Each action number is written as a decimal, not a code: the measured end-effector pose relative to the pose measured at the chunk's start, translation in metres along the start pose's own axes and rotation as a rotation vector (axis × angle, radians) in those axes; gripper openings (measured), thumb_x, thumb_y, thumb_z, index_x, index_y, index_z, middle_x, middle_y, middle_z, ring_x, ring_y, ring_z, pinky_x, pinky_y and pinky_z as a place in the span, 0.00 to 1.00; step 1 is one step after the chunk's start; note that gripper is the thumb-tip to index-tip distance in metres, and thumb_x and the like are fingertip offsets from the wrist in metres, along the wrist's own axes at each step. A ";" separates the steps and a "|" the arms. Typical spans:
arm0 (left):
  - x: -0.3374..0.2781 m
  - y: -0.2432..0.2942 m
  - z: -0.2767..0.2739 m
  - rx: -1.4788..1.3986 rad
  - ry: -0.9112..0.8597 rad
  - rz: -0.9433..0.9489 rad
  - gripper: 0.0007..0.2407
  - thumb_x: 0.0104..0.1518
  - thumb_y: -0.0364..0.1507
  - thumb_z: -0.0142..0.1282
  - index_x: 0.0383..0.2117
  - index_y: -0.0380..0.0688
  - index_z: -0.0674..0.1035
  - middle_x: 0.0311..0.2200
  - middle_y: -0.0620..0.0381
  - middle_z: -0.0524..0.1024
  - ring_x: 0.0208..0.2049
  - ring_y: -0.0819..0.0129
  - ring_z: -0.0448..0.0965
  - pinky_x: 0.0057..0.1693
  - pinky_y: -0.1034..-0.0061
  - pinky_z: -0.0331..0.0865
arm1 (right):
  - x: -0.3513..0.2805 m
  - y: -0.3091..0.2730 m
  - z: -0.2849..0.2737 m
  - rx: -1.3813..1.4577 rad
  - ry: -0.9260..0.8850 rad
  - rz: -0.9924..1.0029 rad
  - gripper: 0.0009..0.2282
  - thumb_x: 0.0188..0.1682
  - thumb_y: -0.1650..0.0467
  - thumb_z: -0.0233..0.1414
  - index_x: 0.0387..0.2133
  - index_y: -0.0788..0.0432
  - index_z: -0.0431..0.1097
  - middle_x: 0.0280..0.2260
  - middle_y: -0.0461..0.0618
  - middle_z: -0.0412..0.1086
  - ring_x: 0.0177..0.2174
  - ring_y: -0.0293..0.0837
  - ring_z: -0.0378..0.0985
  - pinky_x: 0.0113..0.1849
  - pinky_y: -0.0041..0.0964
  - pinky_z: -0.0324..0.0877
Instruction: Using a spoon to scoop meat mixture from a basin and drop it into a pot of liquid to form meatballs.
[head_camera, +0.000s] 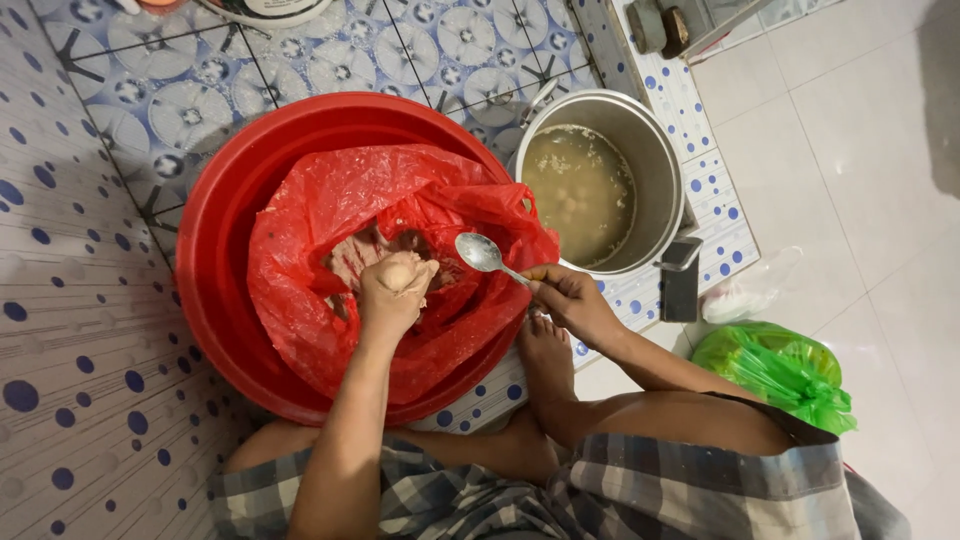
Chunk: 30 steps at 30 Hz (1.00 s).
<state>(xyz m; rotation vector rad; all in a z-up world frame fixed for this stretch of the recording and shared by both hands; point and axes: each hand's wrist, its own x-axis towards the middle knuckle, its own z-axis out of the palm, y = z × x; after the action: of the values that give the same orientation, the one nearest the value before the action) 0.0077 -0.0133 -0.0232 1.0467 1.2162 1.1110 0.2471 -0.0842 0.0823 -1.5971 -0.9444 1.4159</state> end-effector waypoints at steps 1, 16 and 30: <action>-0.001 0.004 0.001 -0.034 0.007 -0.026 0.07 0.49 0.19 0.69 0.21 0.38 0.79 0.13 0.53 0.75 0.10 0.76 0.68 0.17 0.79 0.65 | -0.001 0.000 0.000 -0.002 -0.001 -0.001 0.08 0.52 0.77 0.51 0.42 0.71 0.74 0.12 0.52 0.62 0.08 0.28 0.55 0.10 0.20 0.51; -0.003 0.062 -0.002 -0.100 -0.128 0.021 0.12 0.48 0.20 0.71 0.38 0.34 0.83 0.16 0.55 0.78 0.16 0.83 0.70 0.29 0.87 0.71 | 0.000 0.004 0.001 0.015 -0.005 -0.011 0.09 0.52 0.77 0.51 0.43 0.73 0.73 0.12 0.53 0.61 0.08 0.27 0.54 0.10 0.20 0.50; -0.002 0.024 -0.006 0.053 -0.003 -0.021 0.09 0.44 0.24 0.74 0.21 0.39 0.81 0.14 0.57 0.76 0.18 0.78 0.73 0.28 0.74 0.71 | 0.000 0.008 0.000 0.036 -0.011 -0.022 0.09 0.53 0.78 0.50 0.43 0.73 0.72 0.12 0.53 0.60 0.08 0.28 0.53 0.10 0.21 0.49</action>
<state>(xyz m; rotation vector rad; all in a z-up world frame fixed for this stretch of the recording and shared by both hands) 0.0000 -0.0114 0.0001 1.0732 1.2579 1.0655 0.2474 -0.0872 0.0748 -1.5497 -0.9356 1.4200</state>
